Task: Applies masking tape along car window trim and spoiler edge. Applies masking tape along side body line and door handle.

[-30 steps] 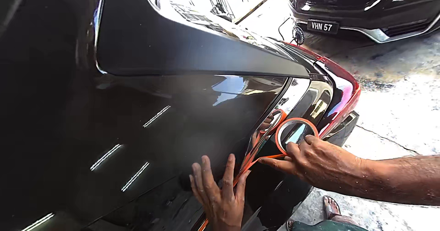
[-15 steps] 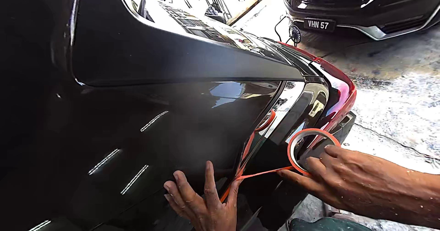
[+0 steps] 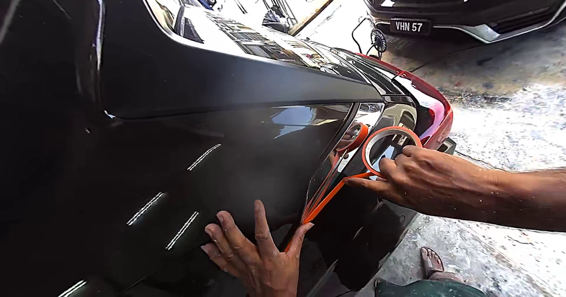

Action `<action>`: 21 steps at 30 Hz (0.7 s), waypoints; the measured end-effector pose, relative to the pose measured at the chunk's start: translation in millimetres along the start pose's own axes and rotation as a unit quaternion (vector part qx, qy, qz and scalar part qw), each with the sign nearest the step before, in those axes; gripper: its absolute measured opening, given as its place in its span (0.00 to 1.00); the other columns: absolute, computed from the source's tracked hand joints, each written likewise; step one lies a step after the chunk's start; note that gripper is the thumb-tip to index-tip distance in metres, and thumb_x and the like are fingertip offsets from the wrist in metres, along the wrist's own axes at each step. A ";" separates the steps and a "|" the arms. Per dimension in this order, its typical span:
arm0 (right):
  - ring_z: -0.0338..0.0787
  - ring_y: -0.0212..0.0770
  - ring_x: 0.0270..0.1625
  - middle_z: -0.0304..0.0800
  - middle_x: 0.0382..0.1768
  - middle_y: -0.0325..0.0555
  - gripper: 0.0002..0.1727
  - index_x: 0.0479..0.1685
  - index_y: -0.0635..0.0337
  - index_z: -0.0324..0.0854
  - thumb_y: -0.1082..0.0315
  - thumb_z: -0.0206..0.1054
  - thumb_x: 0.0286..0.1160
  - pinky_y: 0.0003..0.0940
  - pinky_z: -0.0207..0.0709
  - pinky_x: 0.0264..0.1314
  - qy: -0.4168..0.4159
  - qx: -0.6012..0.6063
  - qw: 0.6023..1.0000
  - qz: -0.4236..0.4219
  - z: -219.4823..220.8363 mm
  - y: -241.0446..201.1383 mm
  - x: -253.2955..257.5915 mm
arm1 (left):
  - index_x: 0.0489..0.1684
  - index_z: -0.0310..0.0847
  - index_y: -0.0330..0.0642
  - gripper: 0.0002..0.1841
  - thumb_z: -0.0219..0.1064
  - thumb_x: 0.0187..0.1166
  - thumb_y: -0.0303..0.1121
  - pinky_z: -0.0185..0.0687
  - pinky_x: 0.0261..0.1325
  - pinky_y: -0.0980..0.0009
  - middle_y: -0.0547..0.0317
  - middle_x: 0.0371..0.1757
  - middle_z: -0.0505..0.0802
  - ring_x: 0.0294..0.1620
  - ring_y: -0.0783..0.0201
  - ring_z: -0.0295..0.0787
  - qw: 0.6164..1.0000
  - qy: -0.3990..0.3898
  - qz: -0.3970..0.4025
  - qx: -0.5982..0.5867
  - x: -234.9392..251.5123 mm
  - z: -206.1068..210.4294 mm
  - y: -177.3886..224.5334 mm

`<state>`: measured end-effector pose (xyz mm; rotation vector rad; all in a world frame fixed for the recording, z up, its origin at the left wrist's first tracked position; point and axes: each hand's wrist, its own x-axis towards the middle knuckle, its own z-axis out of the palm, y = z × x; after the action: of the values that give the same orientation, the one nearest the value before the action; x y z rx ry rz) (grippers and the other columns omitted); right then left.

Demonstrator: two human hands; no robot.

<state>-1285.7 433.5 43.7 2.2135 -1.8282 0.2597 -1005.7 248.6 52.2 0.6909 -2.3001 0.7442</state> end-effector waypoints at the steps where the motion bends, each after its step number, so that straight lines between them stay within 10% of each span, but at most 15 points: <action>1: 0.74 0.42 0.14 0.72 0.18 0.42 0.29 0.83 0.45 0.74 0.74 0.54 0.83 0.35 0.63 0.16 0.005 0.002 1.000 0.002 -0.4 0.0 0.8 | 0.89 0.62 0.48 0.58 0.64 0.60 0.81 0.27 0.90 0.32 0.26 0.91 0.55 0.94 0.28 0.38 1.000 0.000 -0.004 0.001 0.2 0.0 0.7; 21: 0.74 0.42 0.14 0.72 0.19 0.44 0.28 0.81 0.43 0.77 0.74 0.55 0.83 0.34 0.62 0.15 0.043 0.008 0.998 0.053 16.2 -4.8 10.9 | 0.88 0.66 0.45 0.53 0.64 0.67 0.76 0.26 0.85 0.23 0.20 0.88 0.59 0.92 0.22 0.42 1.000 -0.009 -0.014 0.005 16.5 3.5 31.1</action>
<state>-1279.3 419.1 31.1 2.0835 -1.9061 0.3869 -1037.7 263.6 51.0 0.7353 -2.2994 0.7398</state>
